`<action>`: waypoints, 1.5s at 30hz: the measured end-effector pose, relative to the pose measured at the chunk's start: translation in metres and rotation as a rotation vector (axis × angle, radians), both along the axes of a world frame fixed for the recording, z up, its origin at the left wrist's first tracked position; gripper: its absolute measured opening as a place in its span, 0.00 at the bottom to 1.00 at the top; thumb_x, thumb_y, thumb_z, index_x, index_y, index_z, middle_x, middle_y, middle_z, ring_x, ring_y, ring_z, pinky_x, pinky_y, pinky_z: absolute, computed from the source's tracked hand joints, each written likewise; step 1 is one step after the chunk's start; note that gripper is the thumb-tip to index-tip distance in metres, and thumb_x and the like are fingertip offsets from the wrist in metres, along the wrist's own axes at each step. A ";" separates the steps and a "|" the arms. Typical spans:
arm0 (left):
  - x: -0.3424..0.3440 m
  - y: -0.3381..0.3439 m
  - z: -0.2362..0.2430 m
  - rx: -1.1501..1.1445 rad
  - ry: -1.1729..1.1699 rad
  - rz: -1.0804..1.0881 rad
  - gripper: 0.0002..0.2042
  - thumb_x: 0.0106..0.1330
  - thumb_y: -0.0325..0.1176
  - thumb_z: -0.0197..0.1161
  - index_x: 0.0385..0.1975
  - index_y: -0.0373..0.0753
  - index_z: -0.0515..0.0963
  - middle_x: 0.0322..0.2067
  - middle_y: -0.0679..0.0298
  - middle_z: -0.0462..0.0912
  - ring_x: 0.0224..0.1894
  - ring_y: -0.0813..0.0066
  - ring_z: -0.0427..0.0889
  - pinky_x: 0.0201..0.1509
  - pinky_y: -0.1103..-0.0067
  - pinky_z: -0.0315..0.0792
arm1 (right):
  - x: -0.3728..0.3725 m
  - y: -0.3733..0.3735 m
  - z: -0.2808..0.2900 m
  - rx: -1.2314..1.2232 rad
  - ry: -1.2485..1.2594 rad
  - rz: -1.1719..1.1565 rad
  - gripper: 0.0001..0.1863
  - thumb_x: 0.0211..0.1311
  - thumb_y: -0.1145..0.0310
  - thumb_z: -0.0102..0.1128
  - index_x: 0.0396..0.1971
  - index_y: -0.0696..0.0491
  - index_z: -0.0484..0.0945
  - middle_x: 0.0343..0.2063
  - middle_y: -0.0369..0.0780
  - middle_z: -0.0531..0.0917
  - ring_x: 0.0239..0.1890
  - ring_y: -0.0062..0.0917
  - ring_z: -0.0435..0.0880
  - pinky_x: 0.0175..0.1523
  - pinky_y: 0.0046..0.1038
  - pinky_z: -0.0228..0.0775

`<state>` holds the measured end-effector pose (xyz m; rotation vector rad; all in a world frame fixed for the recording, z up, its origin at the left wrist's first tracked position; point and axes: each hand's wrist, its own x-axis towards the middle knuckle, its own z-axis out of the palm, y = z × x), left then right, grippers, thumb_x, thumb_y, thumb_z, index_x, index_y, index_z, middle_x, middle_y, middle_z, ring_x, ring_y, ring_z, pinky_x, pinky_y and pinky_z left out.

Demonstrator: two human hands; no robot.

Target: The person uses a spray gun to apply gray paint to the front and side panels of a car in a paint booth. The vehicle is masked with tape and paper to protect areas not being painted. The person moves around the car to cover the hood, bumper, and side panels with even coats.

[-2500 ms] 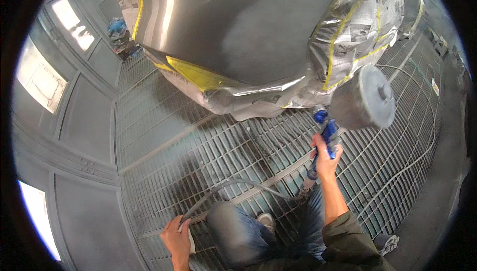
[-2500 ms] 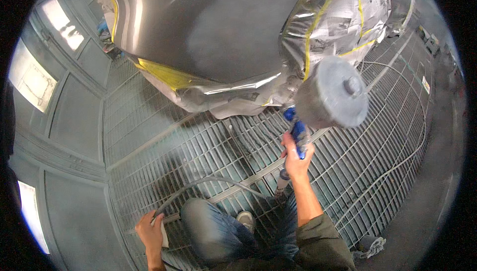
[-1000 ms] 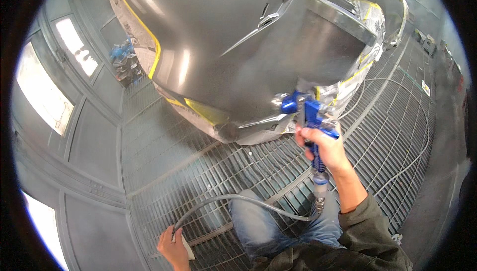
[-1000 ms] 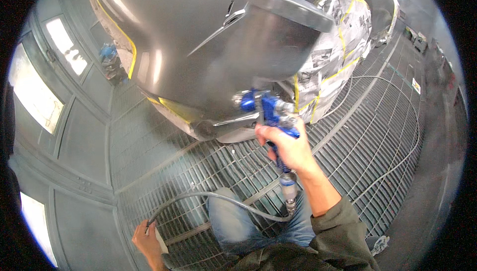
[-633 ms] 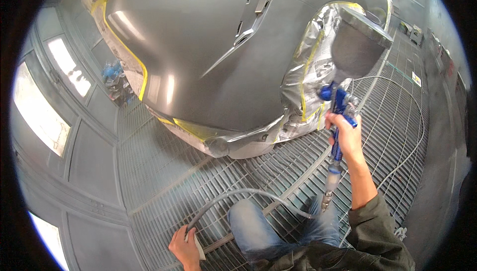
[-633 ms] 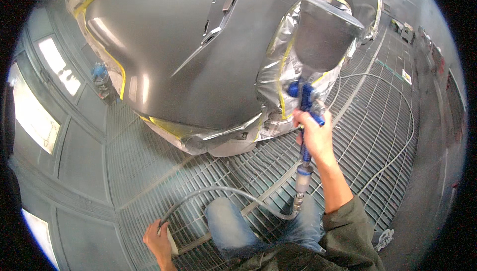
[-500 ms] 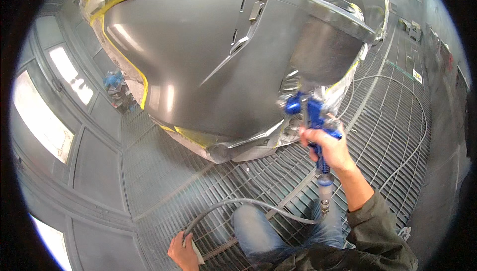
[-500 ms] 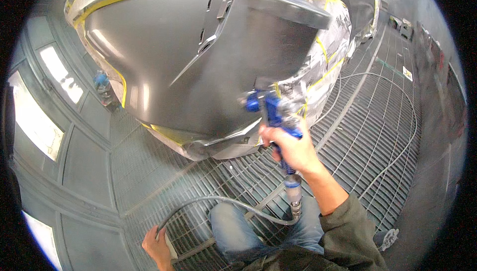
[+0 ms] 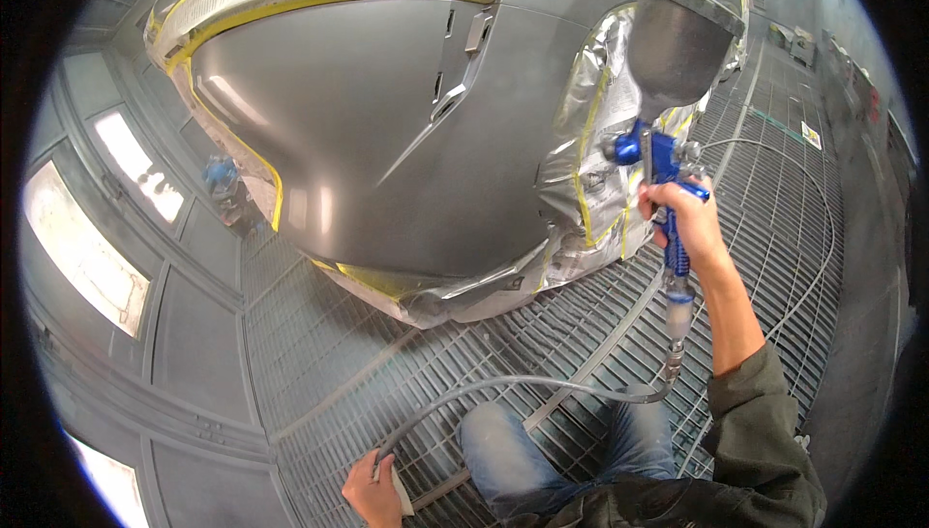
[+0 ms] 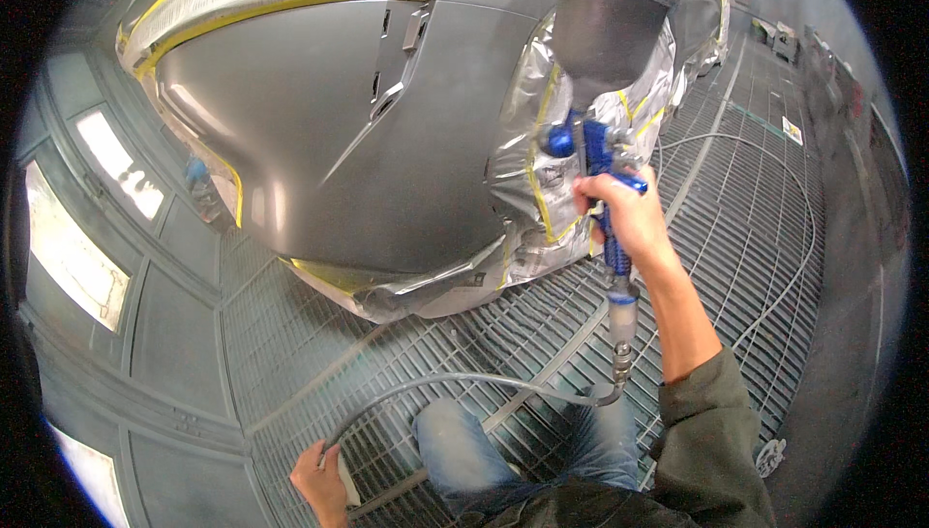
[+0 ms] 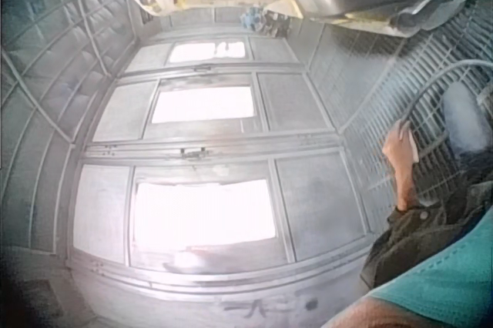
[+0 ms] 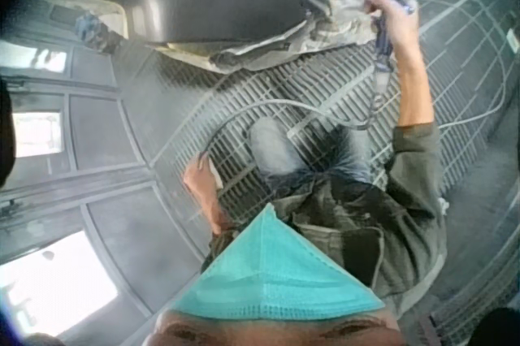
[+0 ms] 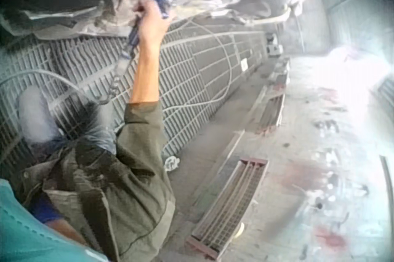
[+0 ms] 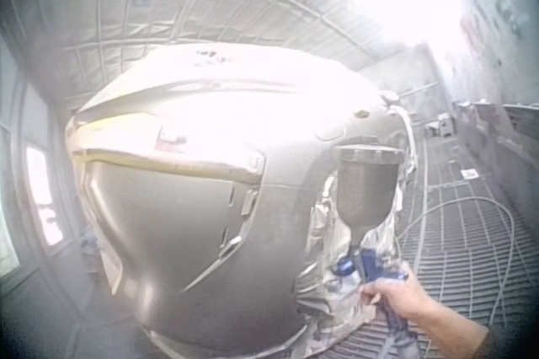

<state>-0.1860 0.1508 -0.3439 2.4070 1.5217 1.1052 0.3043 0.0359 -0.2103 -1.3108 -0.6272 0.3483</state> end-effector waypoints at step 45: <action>0.055 -0.014 0.042 0.044 0.203 -0.013 0.11 0.66 0.34 0.63 0.42 0.35 0.85 0.40 0.51 0.87 0.43 0.52 0.85 0.49 0.65 0.78 | 0.082 -0.004 0.084 0.180 -0.019 0.336 0.11 0.59 0.65 0.59 0.30 0.58 0.82 0.22 0.38 0.80 0.17 0.16 0.74 0.18 0.17 0.63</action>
